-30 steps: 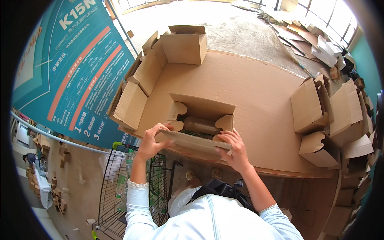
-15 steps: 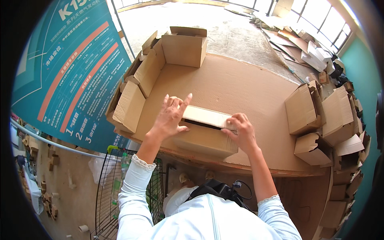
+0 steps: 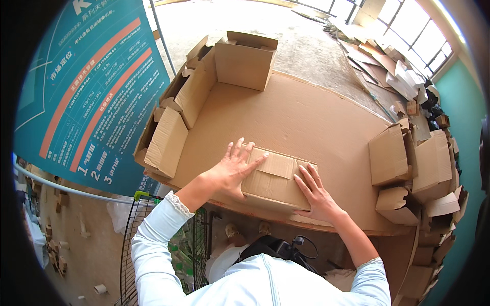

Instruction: The person places plastic bottles into small cardboard boxes, folds the box flaps closed, and stacks the completed boxes on the table.

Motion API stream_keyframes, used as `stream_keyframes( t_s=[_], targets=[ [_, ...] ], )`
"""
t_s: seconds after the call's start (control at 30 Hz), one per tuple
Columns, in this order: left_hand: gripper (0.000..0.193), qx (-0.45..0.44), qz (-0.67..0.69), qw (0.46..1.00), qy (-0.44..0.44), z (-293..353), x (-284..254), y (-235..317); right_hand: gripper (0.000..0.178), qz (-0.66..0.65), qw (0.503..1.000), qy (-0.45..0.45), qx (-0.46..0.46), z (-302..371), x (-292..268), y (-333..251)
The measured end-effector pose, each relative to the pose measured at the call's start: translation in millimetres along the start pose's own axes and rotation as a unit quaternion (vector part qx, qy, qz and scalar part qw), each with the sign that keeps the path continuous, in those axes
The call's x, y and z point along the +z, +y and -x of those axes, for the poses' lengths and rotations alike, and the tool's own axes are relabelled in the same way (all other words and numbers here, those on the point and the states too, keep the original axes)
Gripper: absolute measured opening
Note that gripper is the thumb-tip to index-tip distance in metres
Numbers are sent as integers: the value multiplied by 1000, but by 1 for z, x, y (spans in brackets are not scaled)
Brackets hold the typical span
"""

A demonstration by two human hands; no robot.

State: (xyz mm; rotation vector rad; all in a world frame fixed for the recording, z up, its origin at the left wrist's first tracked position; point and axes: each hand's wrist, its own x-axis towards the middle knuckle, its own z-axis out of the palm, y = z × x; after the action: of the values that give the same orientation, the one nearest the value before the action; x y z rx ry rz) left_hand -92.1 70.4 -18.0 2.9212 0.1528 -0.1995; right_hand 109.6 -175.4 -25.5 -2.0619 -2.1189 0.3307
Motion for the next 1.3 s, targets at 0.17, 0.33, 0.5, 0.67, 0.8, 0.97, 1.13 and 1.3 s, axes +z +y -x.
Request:
stream_keyframes(
  t_s=[0.17,0.33,0.5,0.67,0.8,0.97,1.13,1.3],
  targets=[
    [117,-63,38,991,115,5,15,16,106,22,998,-11,-50,-22,-6,43],
    [116,-238,73,952,176,1,14,25,110,204,970,21,-131,-124,-24,88],
    [114,-378,90,894,224,-30,6,-16,111,320,933,36,-160,-236,-42,108],
    [110,-466,37,847,254,-62,-2,-70,114,340,928,91,-126,-328,-24,123],
    [109,-506,1,818,274,-80,-8,-106,105,358,921,148,-20,-383,-3,117],
    [103,-557,17,779,290,-102,-15,-126,56,364,900,188,150,-449,34,116],
    [102,-584,44,768,259,-111,-19,-138,57,236,939,174,178,-468,32,124],
    [100,-598,39,771,218,-115,-23,-138,74,130,956,220,147,-439,46,112]
  ],
)
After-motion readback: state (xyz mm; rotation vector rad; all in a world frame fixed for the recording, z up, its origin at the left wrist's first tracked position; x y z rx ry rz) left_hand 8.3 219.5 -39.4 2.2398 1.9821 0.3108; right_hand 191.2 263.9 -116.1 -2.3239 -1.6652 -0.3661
